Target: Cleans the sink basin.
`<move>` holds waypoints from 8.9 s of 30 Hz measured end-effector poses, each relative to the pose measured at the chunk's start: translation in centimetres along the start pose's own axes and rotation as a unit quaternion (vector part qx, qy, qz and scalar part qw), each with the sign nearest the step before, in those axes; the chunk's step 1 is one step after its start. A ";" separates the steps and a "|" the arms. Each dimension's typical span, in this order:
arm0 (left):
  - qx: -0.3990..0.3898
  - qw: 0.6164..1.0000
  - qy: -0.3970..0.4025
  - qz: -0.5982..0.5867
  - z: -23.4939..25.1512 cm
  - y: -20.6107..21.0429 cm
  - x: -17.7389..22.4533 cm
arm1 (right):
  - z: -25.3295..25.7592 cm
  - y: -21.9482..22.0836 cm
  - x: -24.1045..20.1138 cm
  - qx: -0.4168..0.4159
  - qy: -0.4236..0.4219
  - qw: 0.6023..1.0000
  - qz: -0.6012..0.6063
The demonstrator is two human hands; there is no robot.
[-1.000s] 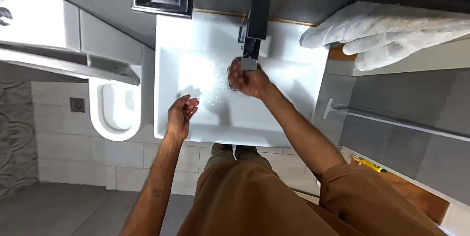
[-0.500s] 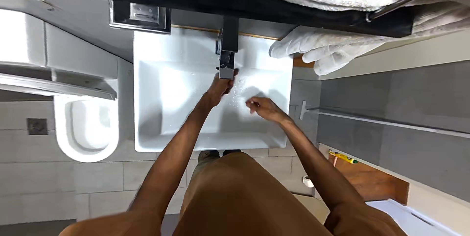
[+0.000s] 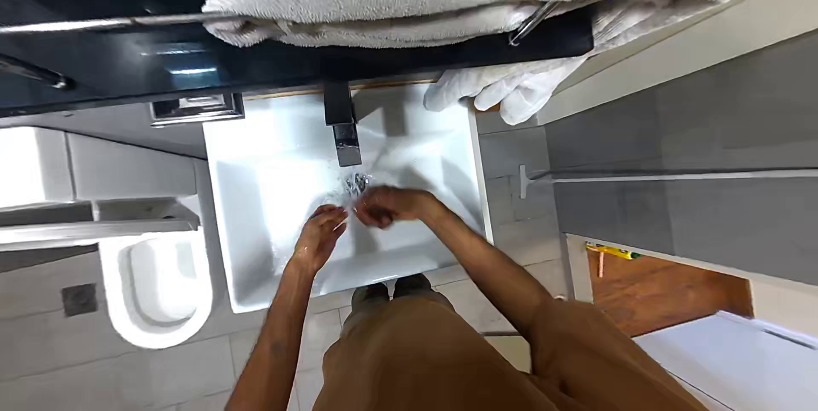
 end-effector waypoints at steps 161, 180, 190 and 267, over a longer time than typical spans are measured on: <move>0.033 0.393 0.439 0.807 3.4 -13.5 12.0 | 3.2 -11.4 2.7 0.556 -0.237 0.680 -0.415; 0.067 0.401 0.484 0.775 3.1 -13.2 12.3 | 1.0 -15.6 -0.4 0.861 -0.277 0.422 0.063; 0.068 0.458 0.503 0.730 2.8 -13.8 12.7 | 18.8 -0.9 -1.8 0.763 -0.410 0.482 0.129; 0.041 0.503 0.419 0.755 2.9 -14.5 12.8 | -11.4 -6.7 15.6 0.453 0.237 0.672 -0.536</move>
Point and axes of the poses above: each hand's wrist, its own z-axis towards the middle knuckle, its own y-axis out of the palm, x = y × z, the point moved 7 cm from there along z, towards the middle knuckle, and after that the axes turned 12 degrees about z, right-handed, at the moved point
